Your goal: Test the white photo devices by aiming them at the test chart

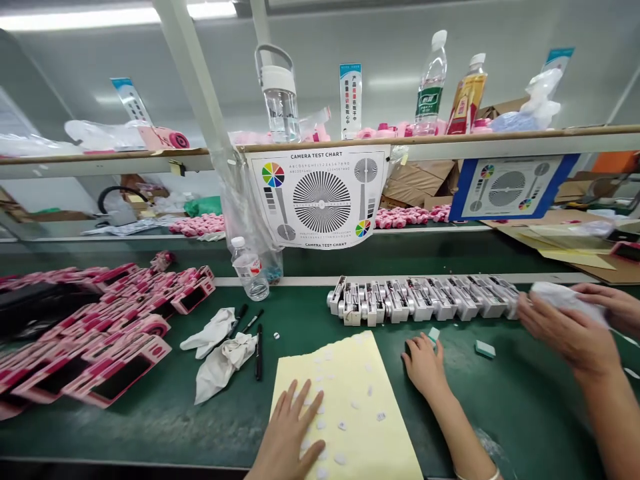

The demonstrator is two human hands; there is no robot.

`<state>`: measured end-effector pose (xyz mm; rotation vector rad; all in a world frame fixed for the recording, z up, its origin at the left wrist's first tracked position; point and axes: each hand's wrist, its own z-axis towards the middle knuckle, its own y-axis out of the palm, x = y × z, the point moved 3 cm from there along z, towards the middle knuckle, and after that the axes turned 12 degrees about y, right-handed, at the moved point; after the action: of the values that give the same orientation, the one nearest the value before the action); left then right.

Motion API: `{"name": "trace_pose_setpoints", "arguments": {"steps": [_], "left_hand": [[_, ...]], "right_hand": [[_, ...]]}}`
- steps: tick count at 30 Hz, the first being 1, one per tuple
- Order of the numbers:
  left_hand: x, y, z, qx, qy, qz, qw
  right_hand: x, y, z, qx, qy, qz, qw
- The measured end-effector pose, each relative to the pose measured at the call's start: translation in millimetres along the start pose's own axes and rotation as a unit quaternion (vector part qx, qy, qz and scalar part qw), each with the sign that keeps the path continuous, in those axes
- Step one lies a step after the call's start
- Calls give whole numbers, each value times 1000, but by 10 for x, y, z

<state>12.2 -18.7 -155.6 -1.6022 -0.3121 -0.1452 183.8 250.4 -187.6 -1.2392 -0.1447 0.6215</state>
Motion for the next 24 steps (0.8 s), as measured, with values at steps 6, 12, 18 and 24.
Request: {"name": "trace_pose_setpoints", "arguments": {"steps": [6, 12, 18, 24], "left_hand": [[46, -18, 1, -26, 40, -71, 996], [138, -232, 523, -7, 44, -68, 997], [-469, -534, 738, 86, -51, 17, 995], [-1276, -624, 744, 108, -149, 102, 978]], "right_hand": [[58, 71, 14, 39, 6, 37, 999], [75, 113, 9, 62, -26, 105, 992], [50, 125, 32, 63, -48, 162, 984], [13, 27, 37, 72, 12, 180, 981]]}}
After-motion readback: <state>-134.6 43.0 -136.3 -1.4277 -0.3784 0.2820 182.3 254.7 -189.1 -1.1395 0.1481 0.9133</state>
